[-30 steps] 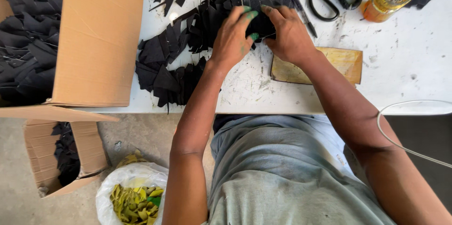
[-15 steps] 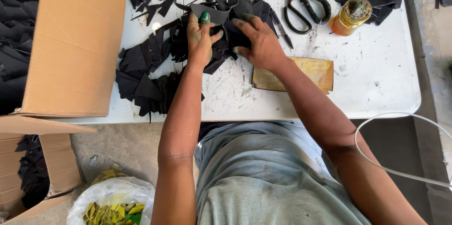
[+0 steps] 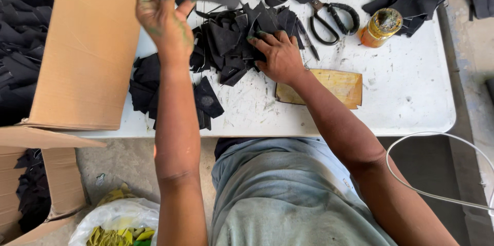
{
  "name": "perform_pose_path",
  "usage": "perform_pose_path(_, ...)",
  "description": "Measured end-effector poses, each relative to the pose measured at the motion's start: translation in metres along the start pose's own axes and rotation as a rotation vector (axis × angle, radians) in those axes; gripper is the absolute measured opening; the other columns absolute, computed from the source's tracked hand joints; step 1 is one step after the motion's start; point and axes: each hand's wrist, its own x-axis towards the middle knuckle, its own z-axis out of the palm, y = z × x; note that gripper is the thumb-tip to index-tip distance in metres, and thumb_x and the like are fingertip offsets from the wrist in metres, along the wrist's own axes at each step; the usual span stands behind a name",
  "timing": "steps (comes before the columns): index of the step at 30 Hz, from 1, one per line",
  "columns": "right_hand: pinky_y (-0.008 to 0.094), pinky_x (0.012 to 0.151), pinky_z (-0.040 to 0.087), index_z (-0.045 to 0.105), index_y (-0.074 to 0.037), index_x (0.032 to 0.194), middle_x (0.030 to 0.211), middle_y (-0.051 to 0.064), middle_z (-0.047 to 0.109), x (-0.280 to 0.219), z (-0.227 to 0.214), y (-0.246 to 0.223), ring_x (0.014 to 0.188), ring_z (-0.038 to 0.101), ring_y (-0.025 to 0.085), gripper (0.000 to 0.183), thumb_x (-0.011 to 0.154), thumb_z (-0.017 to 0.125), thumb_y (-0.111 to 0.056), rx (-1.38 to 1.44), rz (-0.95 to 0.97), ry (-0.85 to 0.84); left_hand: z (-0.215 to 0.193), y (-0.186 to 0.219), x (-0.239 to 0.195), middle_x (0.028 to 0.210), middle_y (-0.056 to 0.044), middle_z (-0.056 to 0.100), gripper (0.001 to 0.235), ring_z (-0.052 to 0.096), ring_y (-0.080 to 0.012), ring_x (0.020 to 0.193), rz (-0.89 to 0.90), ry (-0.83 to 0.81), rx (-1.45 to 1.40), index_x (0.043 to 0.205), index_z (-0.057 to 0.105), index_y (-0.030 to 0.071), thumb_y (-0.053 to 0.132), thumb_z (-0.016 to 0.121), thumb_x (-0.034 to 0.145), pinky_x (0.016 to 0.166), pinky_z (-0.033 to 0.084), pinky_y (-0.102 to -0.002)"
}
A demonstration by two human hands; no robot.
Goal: The person folds black fabric pieces and presses them together on a wooden board. They repeatedly pick up pieces, fold them, and place them on the board, occasionally using scissors to trim edges. The process continues with multiple fabric pieces being handled one at a time.
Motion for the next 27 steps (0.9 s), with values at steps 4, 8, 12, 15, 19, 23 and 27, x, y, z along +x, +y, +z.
perform_pose_path(4, 0.045, 0.108, 0.044, 0.036, -0.011, 0.151, 0.149, 0.017, 0.048, -0.003, -0.006, 0.031, 0.131, 0.047, 0.029, 0.086, 0.080, 0.084, -0.008, 0.581, -0.099, 0.110, 0.001, 0.032, -0.018, 0.109, -0.014, 0.070, 0.044, 0.070, -0.0173, 0.092, -0.176, -0.034, -0.106, 0.137, 0.050, 0.003, -0.011, 0.066, 0.099, 0.080, 0.065, -0.039)
perform_pose_path(8, 0.030, 0.094, 0.059, 0.043, -0.004, 0.142, 0.141, 0.013, 0.054, -0.004, 0.001, 0.071, 0.118, 0.062, 0.015, 0.066, 0.083, 0.066, 0.014, 1.056, 0.025, 0.144, -0.016, 0.027, -0.043, 0.110, -0.019, 0.072, 0.058, 0.072, -0.0192, 0.094, -0.240, -0.048, -0.085, 0.143, 0.045, 0.010, -0.014, 0.066, 0.095, 0.077, 0.060, -0.031)
perform_pose_path(12, 0.027, 0.073, 0.051, 0.062, 0.000, 0.126, 0.109, 0.012, 0.070, 0.003, 0.009, 0.092, 0.091, 0.063, 0.012, 0.034, 0.097, 0.054, 0.015, 1.060, 0.134, 0.333, -0.047, 0.002, -0.064, 0.111, -0.018, 0.071, 0.041, 0.071, -0.0192, 0.094, -0.325, -0.072, -0.184, 0.139, 0.055, 0.001, -0.016, 0.068, 0.105, 0.079, 0.058, -0.030)
perform_pose_path(15, 0.026, 0.074, 0.053, 0.066, 0.001, 0.115, 0.102, 0.010, 0.072, 0.006, 0.007, 0.091, 0.087, 0.066, 0.012, 0.027, 0.095, 0.057, 0.016, 0.960, 0.111, 0.408, -0.059, -0.013, -0.078, 0.118, -0.020, 0.071, 0.020, 0.069, -0.0215, 0.098, -0.354, -0.060, -0.130, 0.125, 0.064, -0.008, -0.016, 0.069, 0.107, 0.078, 0.059, -0.032)
perform_pose_path(19, 0.030, 0.080, 0.059, 0.068, -0.001, 0.115, 0.103, 0.013, 0.075, 0.011, -0.011, 0.071, 0.088, 0.074, 0.020, 0.025, 0.090, 0.074, -0.002, 0.564, 0.223, 0.260, -0.031, -0.028, -0.090, 0.125, -0.014, 0.068, 0.042, 0.068, -0.0218, 0.114, -0.252, -0.157, 0.056, 0.123, 0.066, 0.004, -0.016, 0.068, 0.087, 0.094, 0.064, -0.036)
perform_pose_path(23, 0.043, 0.087, 0.055, 0.068, 0.004, 0.118, 0.109, 0.026, 0.069, 0.017, -0.016, 0.044, 0.096, 0.068, 0.039, 0.066, 0.065, 0.097, -0.021, 0.245, 0.090, 0.223, 0.005, -0.033, -0.096, 0.131, -0.011, 0.063, 0.048, 0.064, -0.0152, 0.118, -0.353, -0.179, 0.129, 0.128, 0.061, 0.007, -0.013, 0.070, 0.085, 0.094, 0.058, -0.027)
perform_pose_path(27, 0.040, 0.094, 0.054, 0.068, 0.001, 0.124, 0.121, 0.024, 0.067, 0.018, -0.013, 0.046, 0.104, 0.068, 0.037, 0.068, 0.066, 0.095, -0.023, 0.268, 0.243, 0.087, 0.019, -0.032, -0.098, 0.131, -0.017, 0.070, 0.037, 0.065, -0.0174, 0.108, -0.452, -0.256, 0.361, 0.131, 0.067, -0.001, -0.011, 0.072, 0.096, 0.090, 0.056, -0.027)
